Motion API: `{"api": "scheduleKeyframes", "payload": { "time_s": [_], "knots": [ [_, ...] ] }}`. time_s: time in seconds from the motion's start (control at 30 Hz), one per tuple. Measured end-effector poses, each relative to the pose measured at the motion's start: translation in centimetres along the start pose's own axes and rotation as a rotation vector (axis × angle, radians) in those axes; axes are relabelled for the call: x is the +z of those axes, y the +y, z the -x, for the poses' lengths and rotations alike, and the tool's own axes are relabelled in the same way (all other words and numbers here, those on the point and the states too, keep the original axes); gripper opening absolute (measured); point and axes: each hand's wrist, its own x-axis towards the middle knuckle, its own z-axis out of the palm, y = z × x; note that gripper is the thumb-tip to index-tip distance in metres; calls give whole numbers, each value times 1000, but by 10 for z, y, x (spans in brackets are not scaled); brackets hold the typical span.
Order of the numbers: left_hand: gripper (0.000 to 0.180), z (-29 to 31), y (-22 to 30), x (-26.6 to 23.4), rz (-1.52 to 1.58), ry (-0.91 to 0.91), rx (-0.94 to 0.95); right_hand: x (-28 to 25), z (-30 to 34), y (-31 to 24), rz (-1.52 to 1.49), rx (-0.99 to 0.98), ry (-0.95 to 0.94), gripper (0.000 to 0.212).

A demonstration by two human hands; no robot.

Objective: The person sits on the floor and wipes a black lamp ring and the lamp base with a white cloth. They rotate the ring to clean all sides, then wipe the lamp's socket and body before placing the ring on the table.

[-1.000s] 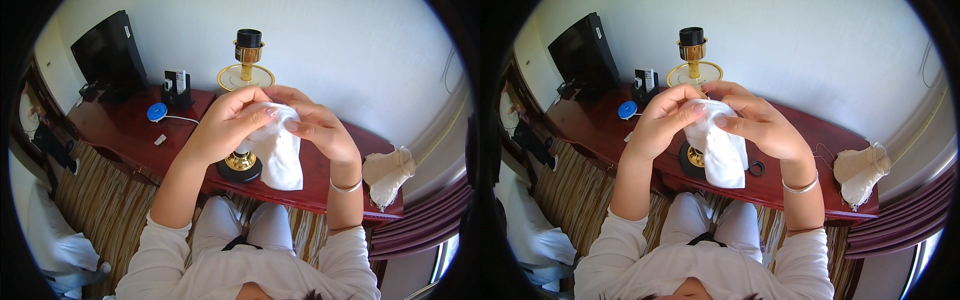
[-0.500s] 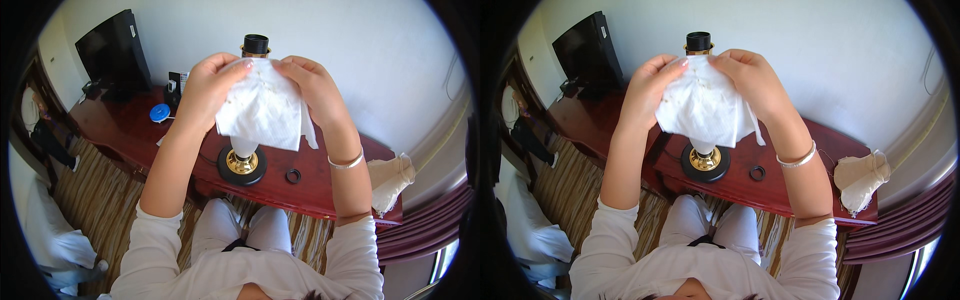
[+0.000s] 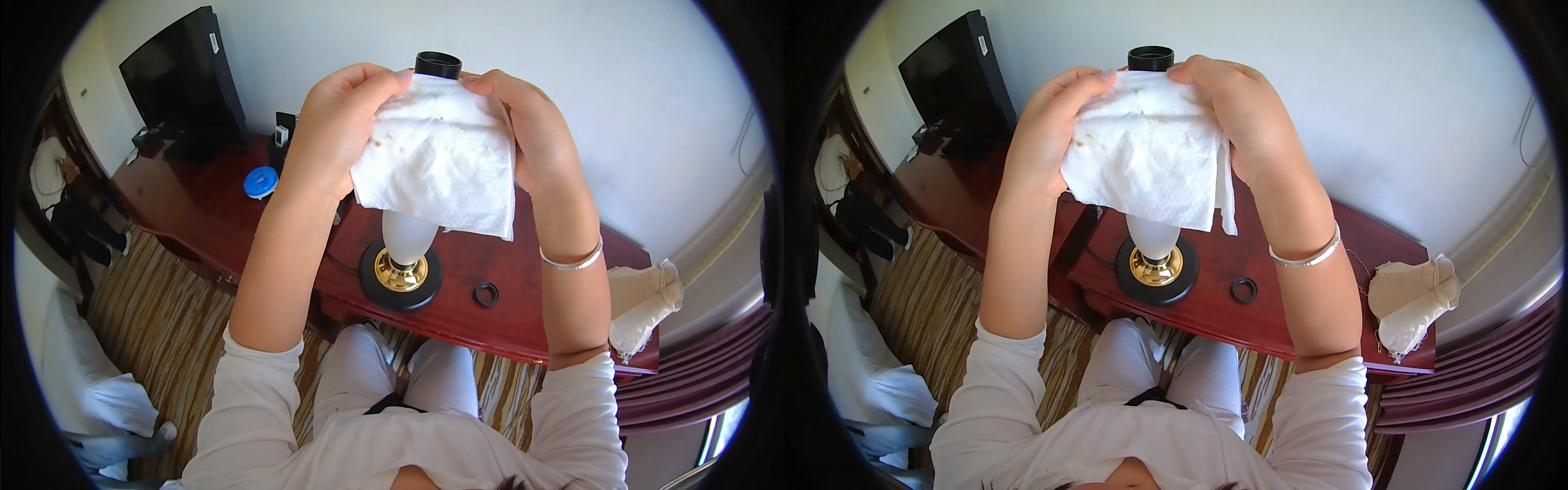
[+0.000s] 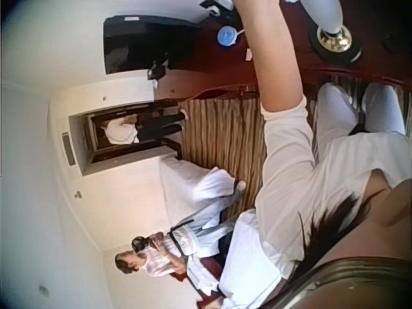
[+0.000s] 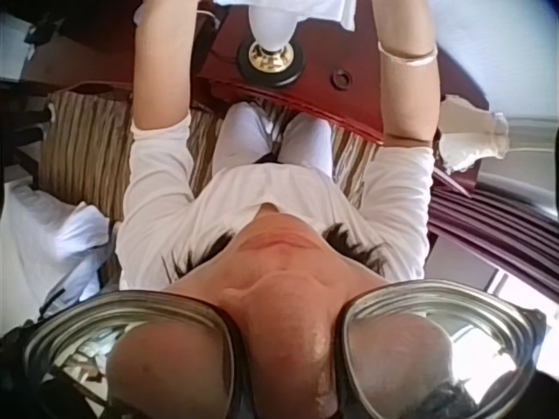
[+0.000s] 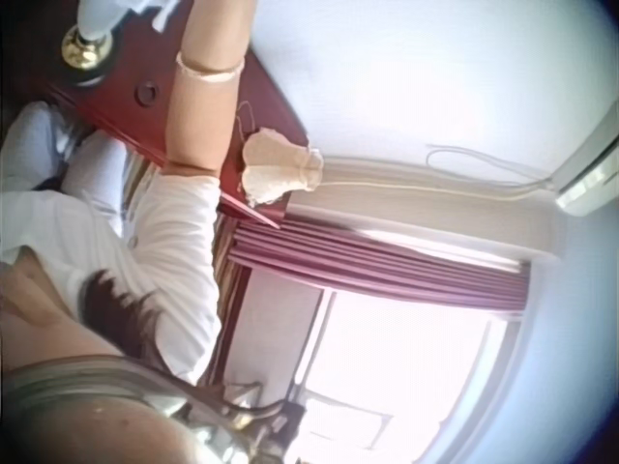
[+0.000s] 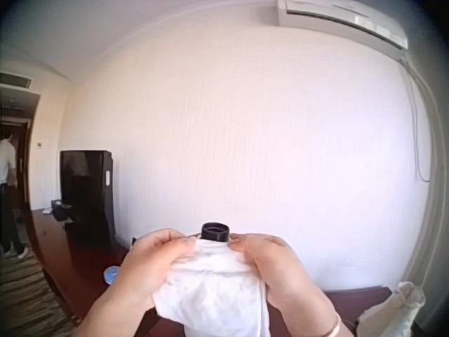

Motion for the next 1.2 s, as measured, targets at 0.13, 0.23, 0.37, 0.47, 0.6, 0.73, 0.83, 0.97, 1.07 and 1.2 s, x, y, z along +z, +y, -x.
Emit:
{"api": "scheduleKeyframes", "payload": {
  "time_s": [0.13,0.23,0.37,0.47,0.6,0.73,0.83,0.97,1.07,1.2],
  "knots": [
    [16,-7,-1,-7,23,-29,-37,0,-1,-1,17,17,-14,29],
    [17,-8,0,-6,33,-29,-38,-1,-3,1,13,-18,-20,28],
    [18,-14,-5,-8,22,-37,-10,-1,-4,2,17,-18,-14,26],
    [19,-15,-5,-8,-55,-30,8,2,-3,2,13,-34,10,25],
    [21,-12,-3,0,-186,-2,59,-5,-8,5,62,-70,54,25],
    [20,-10,-7,3,-238,5,90,-2,-6,2,27,-53,118,24],
    [20,-16,-8,-2,-234,19,57,-3,-10,6,46,-68,43,23],
    [20,-24,-1,-13,-218,34,-21,1,-7,4,132,-88,-40,23],
    [20,-21,-3,-14,-181,-2,-6,-1,-8,7,126,-105,-37,24],
    [19,-13,-9,-8,-274,-52,69,-17,-16,15,3,-102,-49,24]
  ]
}}
